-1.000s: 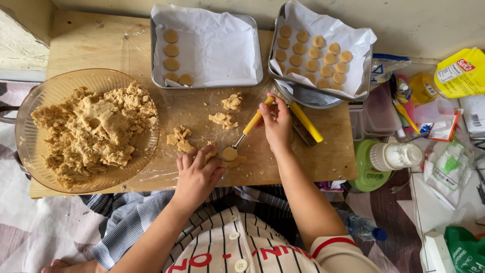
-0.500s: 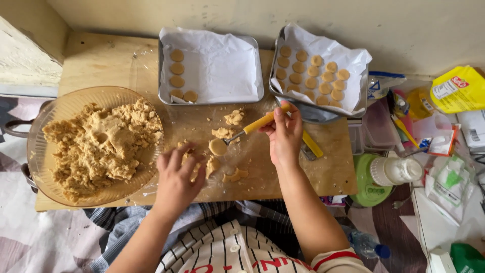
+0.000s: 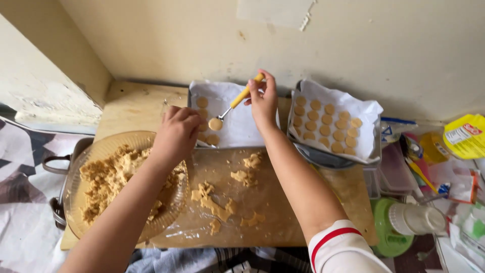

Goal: Transferring small pre-cut dough circles from a work surface to a baking tray using a small tool.

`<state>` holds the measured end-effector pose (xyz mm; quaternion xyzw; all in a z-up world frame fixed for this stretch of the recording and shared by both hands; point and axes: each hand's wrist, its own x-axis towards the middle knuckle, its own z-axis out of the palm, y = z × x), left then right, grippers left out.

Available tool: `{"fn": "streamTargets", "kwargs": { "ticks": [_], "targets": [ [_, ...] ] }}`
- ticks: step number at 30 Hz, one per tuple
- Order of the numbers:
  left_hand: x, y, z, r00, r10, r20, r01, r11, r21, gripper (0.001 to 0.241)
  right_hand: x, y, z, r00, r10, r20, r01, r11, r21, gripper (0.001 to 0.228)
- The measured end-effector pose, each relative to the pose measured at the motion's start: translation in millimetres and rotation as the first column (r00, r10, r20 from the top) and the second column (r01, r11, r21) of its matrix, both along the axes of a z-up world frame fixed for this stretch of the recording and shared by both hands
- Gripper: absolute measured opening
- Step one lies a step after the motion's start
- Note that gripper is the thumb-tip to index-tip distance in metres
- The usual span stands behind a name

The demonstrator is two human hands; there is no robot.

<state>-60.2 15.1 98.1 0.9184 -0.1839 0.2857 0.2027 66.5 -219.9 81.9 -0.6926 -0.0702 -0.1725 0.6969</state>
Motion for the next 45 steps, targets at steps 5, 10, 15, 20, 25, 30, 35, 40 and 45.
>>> {"fn": "streamTargets", "kwargs": {
  "ticks": [5, 10, 15, 20, 25, 30, 35, 40, 45],
  "targets": [
    [41, 0, -23, 0.980, -0.014, -0.199, 0.051, 0.983, 0.178, 0.017, 28, 19, -22, 0.995, 0.051, -0.085, -0.061, 0.991, -0.120, 0.042],
    [62, -2, -46, 0.956, -0.010, -0.292, 0.102, 0.949, 0.300, 0.022, 43, 26, -35, 0.988, 0.087, -0.128, -0.111, 0.975, -0.194, 0.042],
    [78, -2, -68, 0.960, -0.025, -0.279, 0.124, 0.931, 0.343, 0.025, 43, 32, -33, 0.978, 0.137, -0.155, -0.172, 0.957, -0.235, 0.042],
    [84, -3, -81, 0.959, -0.029, -0.280, 0.130, 0.928, 0.349, 0.026, 45, 32, -38, 0.976, 0.152, -0.156, -0.189, 0.949, -0.254, 0.040],
    [85, -5, -86, 0.967, -0.051, -0.251, 0.140, 0.925, 0.354, 0.024, 49, 31, -41, 0.976, 0.155, -0.152, -0.191, 0.945, -0.266, 0.041],
    [92, -5, -97, 0.973, -0.065, -0.222, 0.141, 0.926, 0.350, 0.022, 50, 34, -37, 0.974, 0.174, -0.142, -0.207, 0.942, -0.265, 0.040],
    [91, -7, -91, 0.976, -0.068, -0.207, 0.140, 0.924, 0.355, 0.021, 51, 36, -40, 0.973, 0.184, -0.138, -0.214, 0.941, -0.261, 0.039],
    [95, -7, -97, 0.978, -0.069, -0.196, 0.137, 0.925, 0.355, 0.018, 53, 35, -41, 0.972, 0.192, -0.133, -0.222, 0.939, -0.262, 0.039],
    [95, -10, -99, 0.981, -0.052, -0.185, 0.117, 0.926, 0.359, 0.018, 54, 34, -40, 0.971, 0.198, -0.132, -0.228, 0.932, -0.280, 0.039]
  ]
}}
